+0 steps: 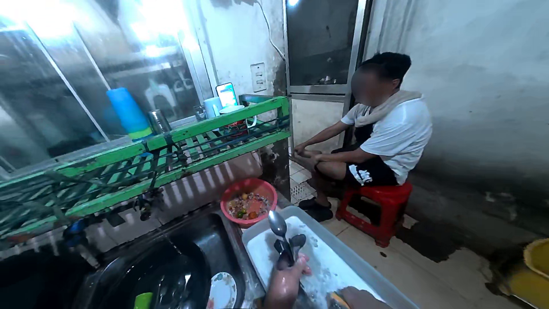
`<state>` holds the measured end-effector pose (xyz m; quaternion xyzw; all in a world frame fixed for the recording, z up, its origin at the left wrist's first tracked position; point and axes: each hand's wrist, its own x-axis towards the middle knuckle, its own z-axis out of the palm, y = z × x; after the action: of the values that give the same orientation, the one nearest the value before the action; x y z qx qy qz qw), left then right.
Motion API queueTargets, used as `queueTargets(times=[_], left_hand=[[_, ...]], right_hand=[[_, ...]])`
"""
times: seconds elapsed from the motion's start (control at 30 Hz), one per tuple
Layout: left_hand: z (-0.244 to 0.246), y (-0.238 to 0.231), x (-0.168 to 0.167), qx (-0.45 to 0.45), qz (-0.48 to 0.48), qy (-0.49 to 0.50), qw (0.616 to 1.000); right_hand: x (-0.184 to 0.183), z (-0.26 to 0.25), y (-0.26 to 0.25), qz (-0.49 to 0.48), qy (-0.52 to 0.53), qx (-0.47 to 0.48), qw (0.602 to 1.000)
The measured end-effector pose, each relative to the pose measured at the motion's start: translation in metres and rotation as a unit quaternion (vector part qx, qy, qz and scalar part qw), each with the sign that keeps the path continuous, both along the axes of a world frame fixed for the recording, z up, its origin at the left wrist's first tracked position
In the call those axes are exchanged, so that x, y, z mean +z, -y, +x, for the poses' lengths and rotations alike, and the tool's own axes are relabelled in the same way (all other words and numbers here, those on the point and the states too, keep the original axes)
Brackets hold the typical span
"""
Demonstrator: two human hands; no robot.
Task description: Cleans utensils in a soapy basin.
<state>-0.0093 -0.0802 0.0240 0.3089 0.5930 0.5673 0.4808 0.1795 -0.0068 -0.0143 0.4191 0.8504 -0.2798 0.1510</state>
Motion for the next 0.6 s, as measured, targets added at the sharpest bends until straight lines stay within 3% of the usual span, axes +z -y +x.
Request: queueTargets(times=[0.17, 0.27, 0.33, 0.43, 0.6], left_hand=[[-0.004, -0.013, -0.014, -0.037, -0.033, -0.054, 0.997], [-0.006, -0.015, -0.018, -0.011, -0.045, -0.023, 0.999], [-0.009, -0.020, -0.022, 0.057, -0.015, 0.062, 0.996], [-0.020, -0.022, -0.013, 0.133, 0.027, 0.227, 0.964], [-0.044, -0.015, 0.012, 0.194, 0.133, 0.331, 0.914]], right_hand=[[0.011, 0.000, 0.005, -0.030, 0.018, -0.042, 0.998], [0.015, -0.002, 0.004, -0.042, 0.042, -0.051, 0.997], [0.014, -0.003, 0.001, -0.041, 0.052, -0.045, 0.997], [0.016, -0.004, 0.000, -0.033, 0.053, -0.048, 0.997], [0.026, 0.002, 0.001, -0.019, -0.077, -0.109, 0.991]])
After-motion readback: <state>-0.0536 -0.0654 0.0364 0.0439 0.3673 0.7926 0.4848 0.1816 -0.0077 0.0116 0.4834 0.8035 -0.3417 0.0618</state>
